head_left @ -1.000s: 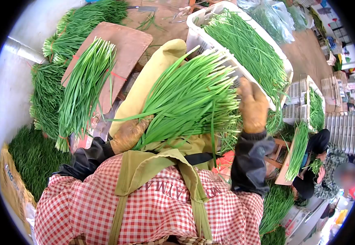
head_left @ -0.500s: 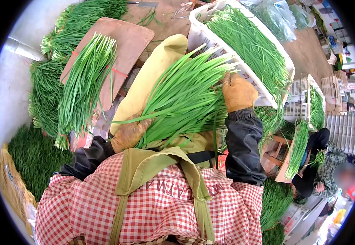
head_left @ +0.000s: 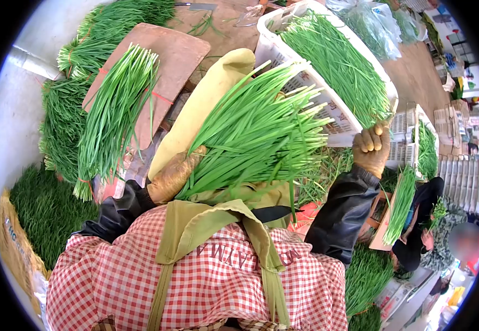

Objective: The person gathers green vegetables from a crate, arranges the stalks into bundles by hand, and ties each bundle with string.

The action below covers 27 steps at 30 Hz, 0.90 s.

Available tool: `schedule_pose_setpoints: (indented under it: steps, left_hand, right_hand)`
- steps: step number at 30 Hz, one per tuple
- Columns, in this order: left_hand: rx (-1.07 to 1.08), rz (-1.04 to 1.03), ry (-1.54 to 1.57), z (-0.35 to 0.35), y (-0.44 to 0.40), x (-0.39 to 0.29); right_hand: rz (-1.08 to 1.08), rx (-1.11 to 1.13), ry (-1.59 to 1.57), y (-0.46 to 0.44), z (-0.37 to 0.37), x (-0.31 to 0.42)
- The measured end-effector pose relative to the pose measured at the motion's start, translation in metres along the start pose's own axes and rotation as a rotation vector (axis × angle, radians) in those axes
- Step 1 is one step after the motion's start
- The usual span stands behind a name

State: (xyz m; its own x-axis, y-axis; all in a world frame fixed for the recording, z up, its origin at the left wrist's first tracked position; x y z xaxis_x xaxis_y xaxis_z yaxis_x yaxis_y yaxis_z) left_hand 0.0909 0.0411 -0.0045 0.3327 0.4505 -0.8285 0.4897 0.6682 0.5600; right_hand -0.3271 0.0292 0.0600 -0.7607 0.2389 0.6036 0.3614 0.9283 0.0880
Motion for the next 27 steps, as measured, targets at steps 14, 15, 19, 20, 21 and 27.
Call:
schedule_pose_setpoints:
  steps: [14,15,19,20,21,27]
  left_hand:
    - [-0.092,-0.111,-0.157,-0.008,0.01,-0.01]
    - [-0.097,-0.11,-0.157,-0.007,0.009,-0.008]
    - [-0.13,-0.072,-0.083,-0.002,0.002,0.01]
    - [-0.113,-0.029,-0.016,-0.002,0.0,0.013]
    - [-0.111,-0.025,-0.012,-0.003,-0.001,0.013]
    - [-0.174,-0.122,-0.043,-0.004,0.001,0.001]
  right_hand:
    - [-0.551,0.157,1.156,0.008,-0.058,-0.107]
    - [-0.57,0.153,0.942,0.005,-0.053,-0.11]
    - [-0.639,0.363,-0.329,0.002,-0.043,-0.107]
    - [-0.639,0.359,-0.327,0.002,-0.032,-0.105]
    - [-0.352,0.177,-0.265,-0.003,-0.013,-0.094]
    - [-0.089,-0.028,-0.085,-0.024,0.118,0.022]
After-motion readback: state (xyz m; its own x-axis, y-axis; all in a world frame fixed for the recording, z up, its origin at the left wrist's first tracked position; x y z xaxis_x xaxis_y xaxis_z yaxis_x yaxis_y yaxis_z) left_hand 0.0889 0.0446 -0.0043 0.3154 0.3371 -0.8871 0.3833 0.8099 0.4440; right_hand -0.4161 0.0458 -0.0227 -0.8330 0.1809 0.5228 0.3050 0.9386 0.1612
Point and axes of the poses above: each hand's wrist, its own y-axis away from the middle knuckle, its own z-axis out of the back of the hand, x = y × z, the point moved 4 cm from there along -y, towards the middle knuckle, and after that the axes turned 6 degrees about -y, right-handed, at the moved point
